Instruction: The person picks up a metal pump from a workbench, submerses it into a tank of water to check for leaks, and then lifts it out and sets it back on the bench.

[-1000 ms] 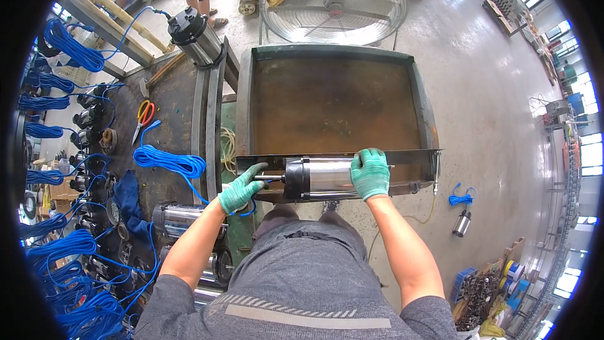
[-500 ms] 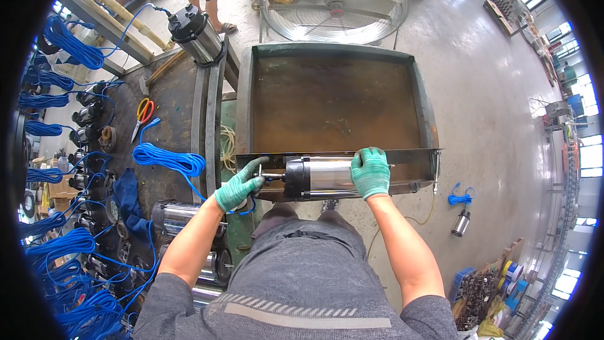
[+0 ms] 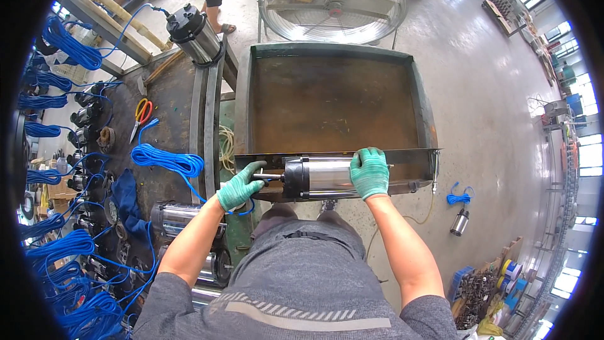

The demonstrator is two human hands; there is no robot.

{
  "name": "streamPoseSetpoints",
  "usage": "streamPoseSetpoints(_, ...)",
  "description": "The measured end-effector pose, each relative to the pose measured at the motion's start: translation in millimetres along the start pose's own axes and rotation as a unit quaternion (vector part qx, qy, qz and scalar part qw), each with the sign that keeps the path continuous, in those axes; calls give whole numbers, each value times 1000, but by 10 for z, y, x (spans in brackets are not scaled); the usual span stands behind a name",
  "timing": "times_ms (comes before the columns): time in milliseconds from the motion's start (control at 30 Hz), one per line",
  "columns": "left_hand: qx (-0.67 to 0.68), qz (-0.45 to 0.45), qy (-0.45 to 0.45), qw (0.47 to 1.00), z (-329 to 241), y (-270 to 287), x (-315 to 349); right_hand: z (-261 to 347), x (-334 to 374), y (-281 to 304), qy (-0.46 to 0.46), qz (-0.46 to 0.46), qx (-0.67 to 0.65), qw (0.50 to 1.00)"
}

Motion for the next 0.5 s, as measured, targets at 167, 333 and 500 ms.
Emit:
streamPoseSetpoints(167,-239,37,149,959,-117,42,-118,-17,-10,-6,-4,9,0,1000)
streamPoseSetpoints(333,127,27,10,991,-33,-36,-24,-11,-4,-10,-3,9,4,1000)
streamPoseSetpoints(500,141,28,54,988,24,70,-5,24,-4,30,4,4,3,1000)
Point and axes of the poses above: each hand's wrist, its own x-axis away from the middle knuckle, its own y-axis out of the back of the hand, z = x × y, the point moved 1 cm from there along -x, towards the middle knuckle, and after that the axes turned 13 degrees about z, right-handed, at the moved point
